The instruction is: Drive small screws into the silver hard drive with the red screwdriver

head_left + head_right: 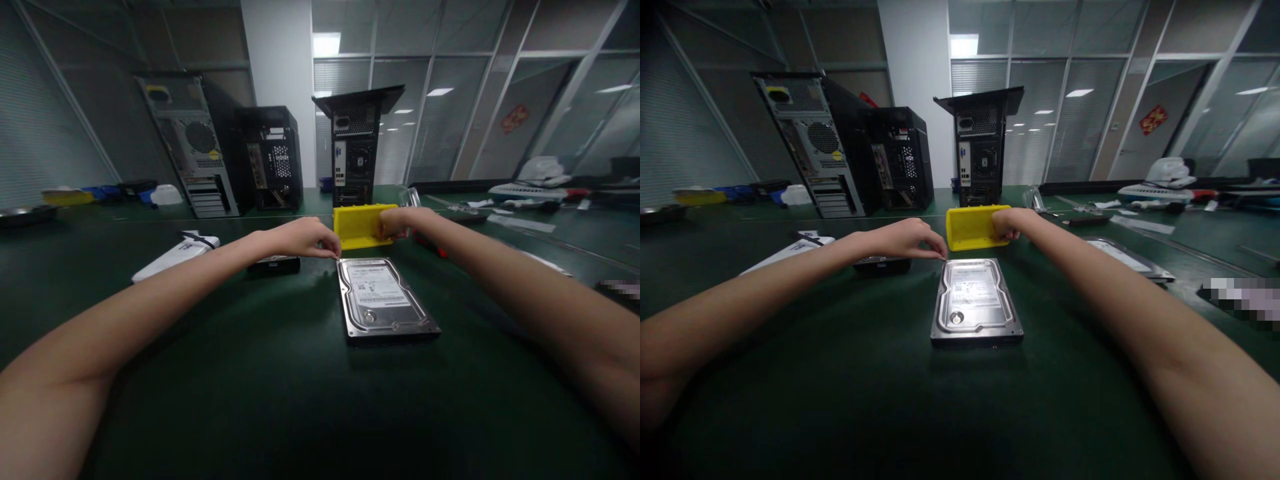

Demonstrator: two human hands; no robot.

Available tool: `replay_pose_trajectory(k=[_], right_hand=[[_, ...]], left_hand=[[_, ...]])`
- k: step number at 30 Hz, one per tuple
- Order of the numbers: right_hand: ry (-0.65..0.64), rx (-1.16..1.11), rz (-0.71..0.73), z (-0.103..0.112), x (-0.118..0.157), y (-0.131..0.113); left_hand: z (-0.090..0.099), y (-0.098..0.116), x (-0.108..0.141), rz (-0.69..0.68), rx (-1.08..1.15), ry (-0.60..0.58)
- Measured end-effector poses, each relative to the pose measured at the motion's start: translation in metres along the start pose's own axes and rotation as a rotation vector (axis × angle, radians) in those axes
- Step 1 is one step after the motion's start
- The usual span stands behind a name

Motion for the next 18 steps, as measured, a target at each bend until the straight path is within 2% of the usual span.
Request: replay_pose_trajectory(k=[18], right_hand=[[0.02,-0.05,-0.039,0.002,0.01,0.001]], left_hand=[[0.001,0.008,0.001,-0.034,-0.262,0.028]])
Point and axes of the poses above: each hand's wrist, its own x-axis away from the middle knuckle, its own z-axis out of the back of the hand, y = z × x, the point moved 8 cm from there along -x, towards the middle knuckle, and after that the axes turned 8 degrees about z, right-handed, at the moved point
